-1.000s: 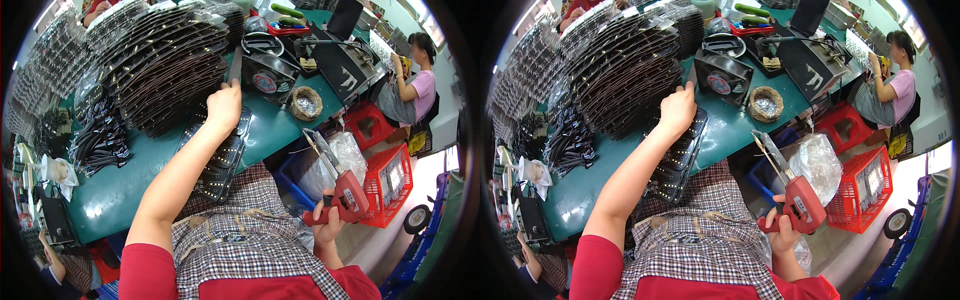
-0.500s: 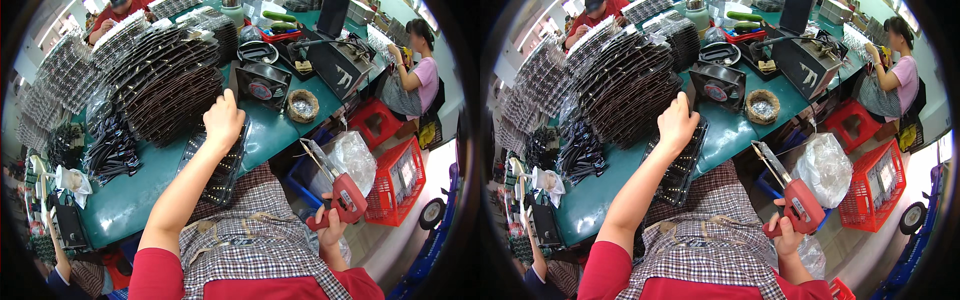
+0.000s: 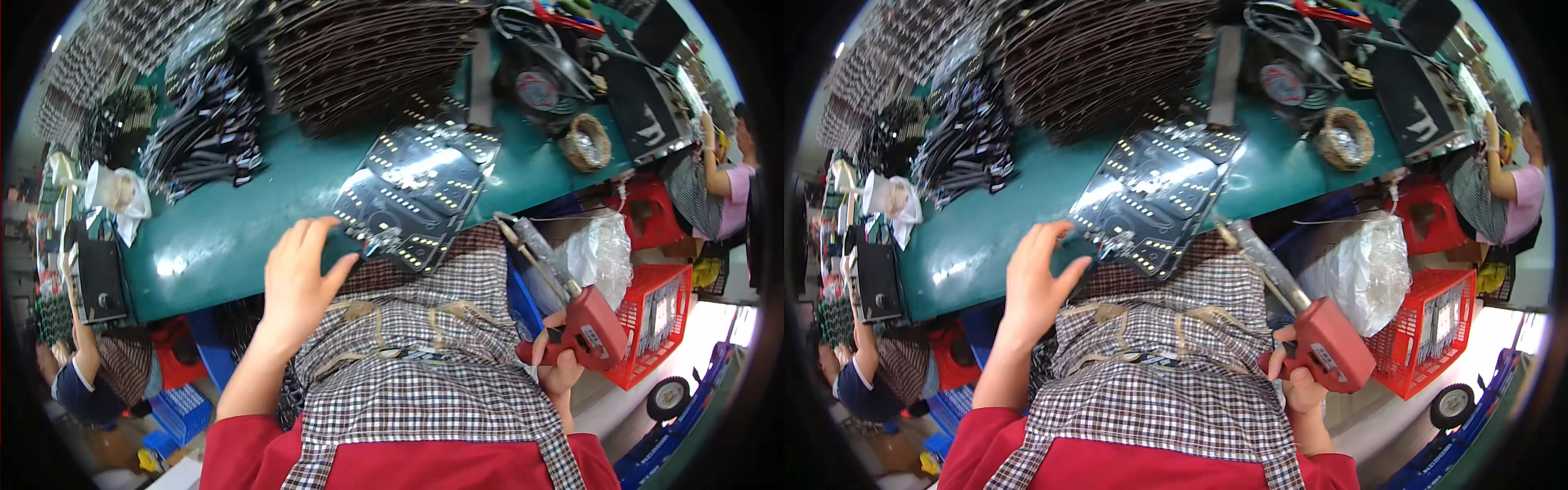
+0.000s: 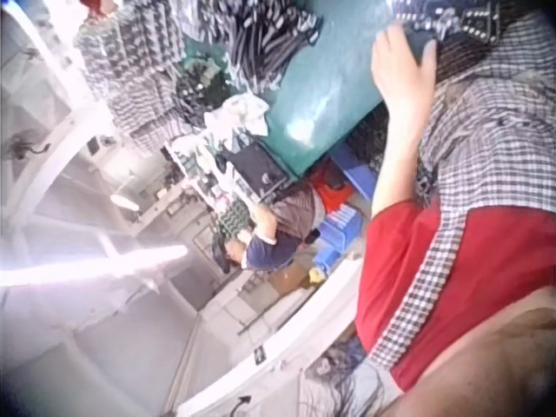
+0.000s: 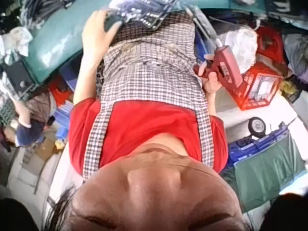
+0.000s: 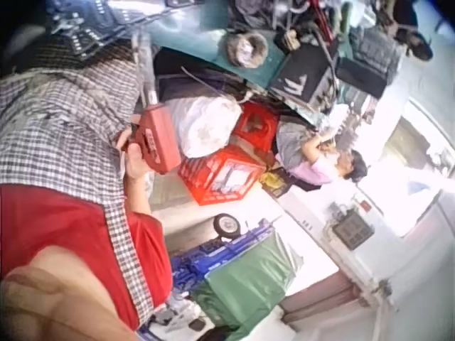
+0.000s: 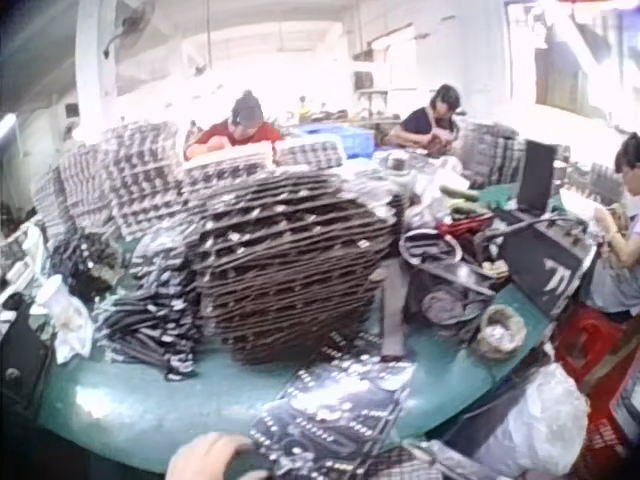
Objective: The person takes a circuit board from a stack and solders wire leads onto the board using a soldering gun.
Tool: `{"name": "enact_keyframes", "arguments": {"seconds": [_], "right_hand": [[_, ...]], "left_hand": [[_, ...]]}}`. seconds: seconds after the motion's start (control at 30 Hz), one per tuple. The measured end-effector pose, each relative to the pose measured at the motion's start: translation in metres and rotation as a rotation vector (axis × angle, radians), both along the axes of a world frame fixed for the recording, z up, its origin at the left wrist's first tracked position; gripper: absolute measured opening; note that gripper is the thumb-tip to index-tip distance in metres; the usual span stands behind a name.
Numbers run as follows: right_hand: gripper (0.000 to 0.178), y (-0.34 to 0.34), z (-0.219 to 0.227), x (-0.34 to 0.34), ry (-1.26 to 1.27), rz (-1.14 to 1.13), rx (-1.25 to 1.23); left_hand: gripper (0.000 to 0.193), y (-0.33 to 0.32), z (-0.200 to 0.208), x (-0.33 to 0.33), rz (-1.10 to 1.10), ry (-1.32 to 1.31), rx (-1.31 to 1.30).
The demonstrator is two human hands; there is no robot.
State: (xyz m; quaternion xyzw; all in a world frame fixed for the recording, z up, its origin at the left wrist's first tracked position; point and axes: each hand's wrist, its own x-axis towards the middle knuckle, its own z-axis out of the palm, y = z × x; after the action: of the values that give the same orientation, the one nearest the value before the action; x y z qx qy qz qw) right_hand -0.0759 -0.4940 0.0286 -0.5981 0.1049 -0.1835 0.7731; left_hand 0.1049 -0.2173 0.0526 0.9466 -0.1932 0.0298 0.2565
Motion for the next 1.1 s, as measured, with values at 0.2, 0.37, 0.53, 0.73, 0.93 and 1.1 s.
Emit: {"name": "enact_keyframes", "arguments": {"seconds": [0.2, 0.37, 0.53, 0.73, 0.93, 1.1], "right_hand": [[0.07, 0.016, 0.001, 0.004, 0.271, 0.337, 0.051], [0.07, 0.031, 0.01, 0.008, 0.301, 0.395, 0.022], [0.07, 0.038, 0.014, 0.008, 0.319, 0.345, -0.044], [0.073, 0.033, 0.011, 0.014, 0.332, 0.38, -0.1], [0.073, 0.032, 0.007, 0.017, 0.388, 0.429, -0.089], [0.074, 0.033, 0.006, 0.023, 0.421, 0.453, -0.124]], "left_hand": [[0.04, -0.002, -0.027, -0.021, -0.05, -0.137, -0.083], [0.036, -0.009, -0.042, -0.025, -0.164, -0.256, -0.096], [0.036, -0.008, -0.048, -0.026, -0.183, -0.321, -0.132], [0.033, -0.011, -0.044, -0.026, -0.158, -0.194, -0.15], [0.026, -0.012, -0.039, -0.021, -0.105, -0.034, -0.289], [0.025, -0.012, -0.039, -0.022, -0.105, -0.043, -0.252]]}}
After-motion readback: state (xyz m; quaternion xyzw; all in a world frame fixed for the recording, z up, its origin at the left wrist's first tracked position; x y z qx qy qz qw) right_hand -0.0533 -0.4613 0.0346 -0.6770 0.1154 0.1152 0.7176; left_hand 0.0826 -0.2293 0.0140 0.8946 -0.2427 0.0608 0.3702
